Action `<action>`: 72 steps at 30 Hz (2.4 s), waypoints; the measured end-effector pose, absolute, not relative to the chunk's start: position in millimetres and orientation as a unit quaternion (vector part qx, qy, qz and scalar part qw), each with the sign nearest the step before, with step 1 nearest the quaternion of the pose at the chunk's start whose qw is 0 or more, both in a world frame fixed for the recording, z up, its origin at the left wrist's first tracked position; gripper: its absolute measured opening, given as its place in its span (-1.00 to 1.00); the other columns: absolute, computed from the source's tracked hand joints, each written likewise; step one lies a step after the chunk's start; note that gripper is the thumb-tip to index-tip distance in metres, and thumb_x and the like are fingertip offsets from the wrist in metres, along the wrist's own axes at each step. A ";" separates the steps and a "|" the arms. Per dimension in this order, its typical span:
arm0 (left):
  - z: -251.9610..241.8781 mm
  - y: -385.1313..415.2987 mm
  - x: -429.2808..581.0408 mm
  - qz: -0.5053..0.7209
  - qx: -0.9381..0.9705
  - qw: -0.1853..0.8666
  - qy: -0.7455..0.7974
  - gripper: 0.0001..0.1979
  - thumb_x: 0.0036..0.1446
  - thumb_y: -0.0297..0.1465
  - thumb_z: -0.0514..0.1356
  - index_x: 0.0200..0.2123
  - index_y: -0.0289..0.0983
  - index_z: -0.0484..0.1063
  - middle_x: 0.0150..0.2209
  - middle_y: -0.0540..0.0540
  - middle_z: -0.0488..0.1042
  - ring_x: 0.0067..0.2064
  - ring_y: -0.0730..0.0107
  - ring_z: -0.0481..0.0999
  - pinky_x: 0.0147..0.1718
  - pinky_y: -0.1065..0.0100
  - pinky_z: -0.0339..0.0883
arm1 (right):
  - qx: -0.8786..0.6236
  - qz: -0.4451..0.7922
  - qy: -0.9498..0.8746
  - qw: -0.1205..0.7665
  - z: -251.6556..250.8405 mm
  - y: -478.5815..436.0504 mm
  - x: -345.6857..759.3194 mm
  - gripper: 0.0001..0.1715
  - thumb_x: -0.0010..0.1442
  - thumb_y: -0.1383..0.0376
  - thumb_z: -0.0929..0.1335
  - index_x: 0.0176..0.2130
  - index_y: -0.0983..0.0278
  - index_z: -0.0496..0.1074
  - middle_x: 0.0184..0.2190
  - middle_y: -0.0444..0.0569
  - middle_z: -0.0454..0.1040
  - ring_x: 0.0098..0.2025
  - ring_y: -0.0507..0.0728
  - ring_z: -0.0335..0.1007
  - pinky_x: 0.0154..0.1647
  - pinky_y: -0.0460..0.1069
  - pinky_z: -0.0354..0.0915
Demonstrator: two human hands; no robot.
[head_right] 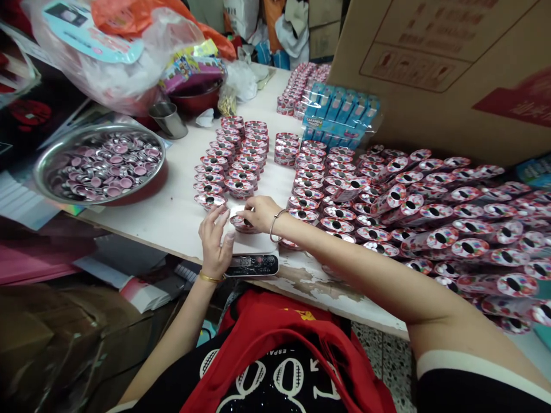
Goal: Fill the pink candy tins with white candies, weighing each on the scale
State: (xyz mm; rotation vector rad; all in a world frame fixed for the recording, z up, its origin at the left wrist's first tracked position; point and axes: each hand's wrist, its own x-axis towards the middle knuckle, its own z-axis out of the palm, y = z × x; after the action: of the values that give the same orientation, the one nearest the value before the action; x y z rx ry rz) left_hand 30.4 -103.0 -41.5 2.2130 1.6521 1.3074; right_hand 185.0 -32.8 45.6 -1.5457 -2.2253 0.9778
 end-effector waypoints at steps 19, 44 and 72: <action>-38.7 -124.8 4.2 0.470 0.670 0.029 0.574 -0.64 0.22 -0.29 0.02 0.03 -0.29 0.31 0.01 -0.24 0.31 0.09 0.23 0.27 0.09 0.16 0.11 | -0.526 0.696 -0.364 0.326 49.0 -69.4 277.3 -0.73 -0.10 0.32 0.49 -0.36 0.40 0.44 -0.62 -0.15 0.32 -0.65 -0.15 0.01 -0.72 -0.21 -0.13; 5.3 -22.5 15.8 0.165 0.871 0.024 0.463 -0.65 0.15 -0.21 0.10 -0.02 -0.19 0.30 -0.10 -0.14 0.43 -0.07 0.18 0.34 -0.04 0.14 0.04 | -0.493 0.726 -0.358 0.321 48.7 -92.1 273.6 -0.48 -0.15 0.05 0.48 -0.33 0.37 0.34 -0.65 -0.22 0.26 -0.71 -0.18 -0.10 -0.70 -0.17 -0.30; -17.7 50.5 -13.4 0.002 0.896 -0.048 0.442 -0.40 0.11 -0.44 0.11 0.19 0.09 0.06 0.24 -0.02 0.11 0.24 0.10 0.11 0.17 -0.09 -0.10 | -0.472 0.719 -0.325 0.393 24.5 -106.5 291.1 -0.48 -0.11 -0.01 0.45 -0.36 0.37 0.34 -0.59 -0.19 0.28 -0.69 -0.18 -0.12 -0.66 -0.16 -0.29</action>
State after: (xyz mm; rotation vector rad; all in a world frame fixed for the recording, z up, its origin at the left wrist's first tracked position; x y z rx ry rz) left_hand -13.4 50.5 -17.7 2.9039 1.4325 0.0057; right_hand 291.1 -106.5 24.5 -1.1972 -0.8237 1.8257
